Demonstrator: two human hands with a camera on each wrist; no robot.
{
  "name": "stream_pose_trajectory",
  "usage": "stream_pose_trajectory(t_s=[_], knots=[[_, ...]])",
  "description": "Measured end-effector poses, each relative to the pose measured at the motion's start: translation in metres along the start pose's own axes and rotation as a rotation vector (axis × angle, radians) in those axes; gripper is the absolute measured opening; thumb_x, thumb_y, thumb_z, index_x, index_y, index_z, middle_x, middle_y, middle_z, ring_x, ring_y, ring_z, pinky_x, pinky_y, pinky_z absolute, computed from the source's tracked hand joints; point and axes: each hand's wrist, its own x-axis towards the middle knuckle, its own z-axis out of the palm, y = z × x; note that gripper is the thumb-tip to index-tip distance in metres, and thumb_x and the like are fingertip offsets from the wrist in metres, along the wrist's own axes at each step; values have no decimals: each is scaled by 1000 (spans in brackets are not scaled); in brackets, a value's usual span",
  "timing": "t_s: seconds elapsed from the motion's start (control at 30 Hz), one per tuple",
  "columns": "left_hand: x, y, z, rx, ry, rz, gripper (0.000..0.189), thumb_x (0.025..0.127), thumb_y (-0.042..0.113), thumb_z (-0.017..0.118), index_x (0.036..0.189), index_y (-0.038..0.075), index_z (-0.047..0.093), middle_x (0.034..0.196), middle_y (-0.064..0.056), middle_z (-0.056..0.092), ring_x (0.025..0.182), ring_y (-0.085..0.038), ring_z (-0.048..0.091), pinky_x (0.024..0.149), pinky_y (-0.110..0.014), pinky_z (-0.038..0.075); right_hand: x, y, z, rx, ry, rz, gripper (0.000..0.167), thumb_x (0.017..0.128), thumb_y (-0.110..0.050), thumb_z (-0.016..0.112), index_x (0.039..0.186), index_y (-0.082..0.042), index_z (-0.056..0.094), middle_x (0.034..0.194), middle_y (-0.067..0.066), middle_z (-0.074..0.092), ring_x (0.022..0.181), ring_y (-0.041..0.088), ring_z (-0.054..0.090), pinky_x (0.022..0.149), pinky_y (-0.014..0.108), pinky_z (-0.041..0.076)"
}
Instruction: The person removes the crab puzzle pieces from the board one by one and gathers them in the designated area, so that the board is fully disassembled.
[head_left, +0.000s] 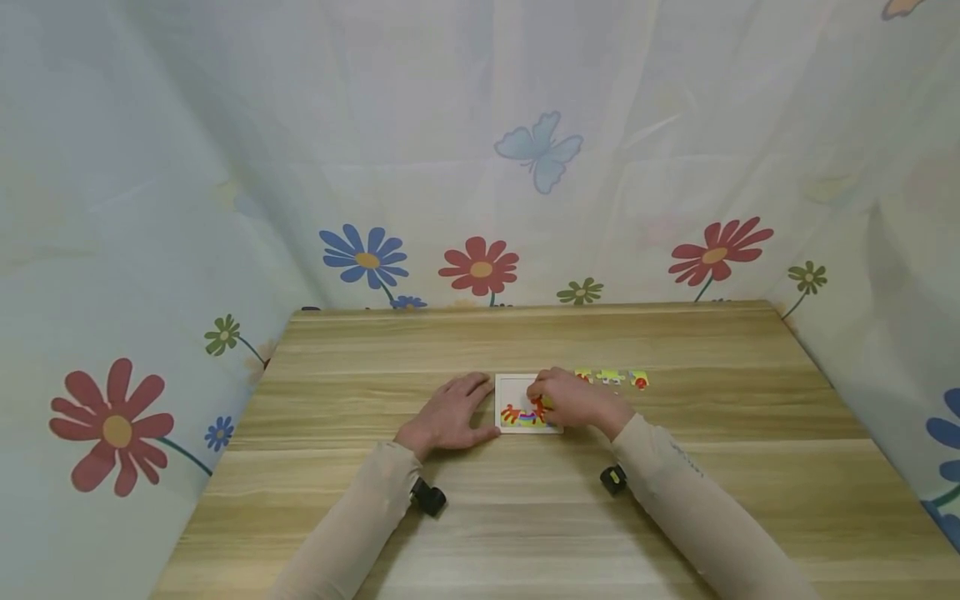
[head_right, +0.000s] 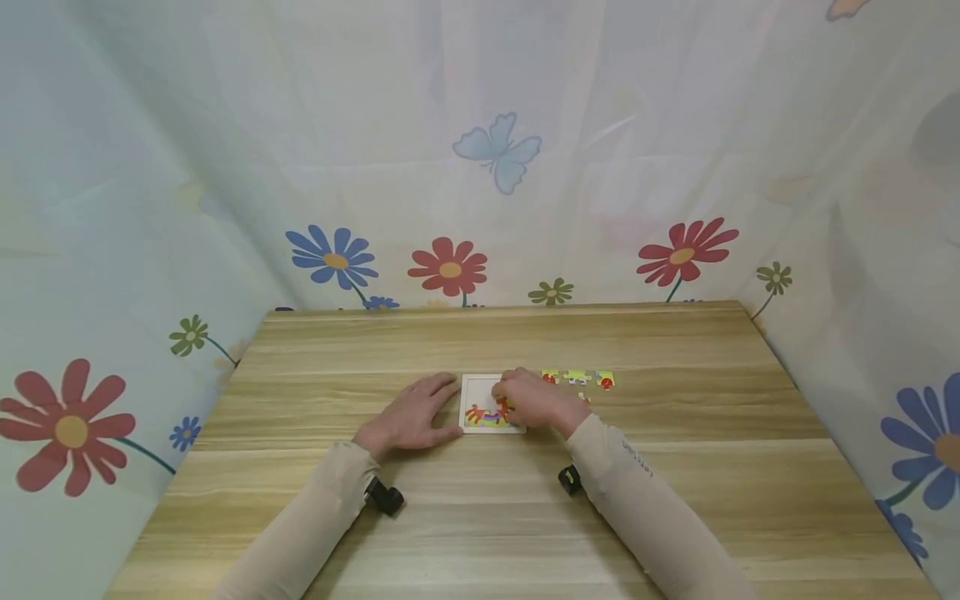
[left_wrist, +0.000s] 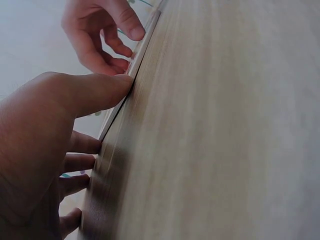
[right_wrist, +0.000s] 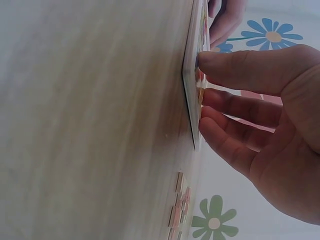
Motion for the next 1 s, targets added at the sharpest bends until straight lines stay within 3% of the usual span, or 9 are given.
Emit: stream_pose_trajectory(t_s=[0.37,0.7,1.0], knots=[[0,-1,2,-22,18,14,82,88,64,54,149,10,40,152,-8,37,142,-25,32,117,-45,26,0,0,0,4,65,-17,36,77,-7,76,112,-6,68,108,8,57,105,26,55,94,41,47],[-1,-2,2,-24,22,18,83,89,63,54,149,9,39,153,-9,36,142,-26,32,117,-45,26,-1,0,-1,32,74,9,29,80,-12,78,107,-8,70,105,5,57,93,17,54,87,36,50],[-1,0,1,-27,5,1,82,88,63,54,150,11,38,153,-8,36,143,-24,31,118,-44,25,-3,7,-1,26,81,-34,27,82,-10,74,108,-7,71,103,6,61,94,17,56,87,37,51]])
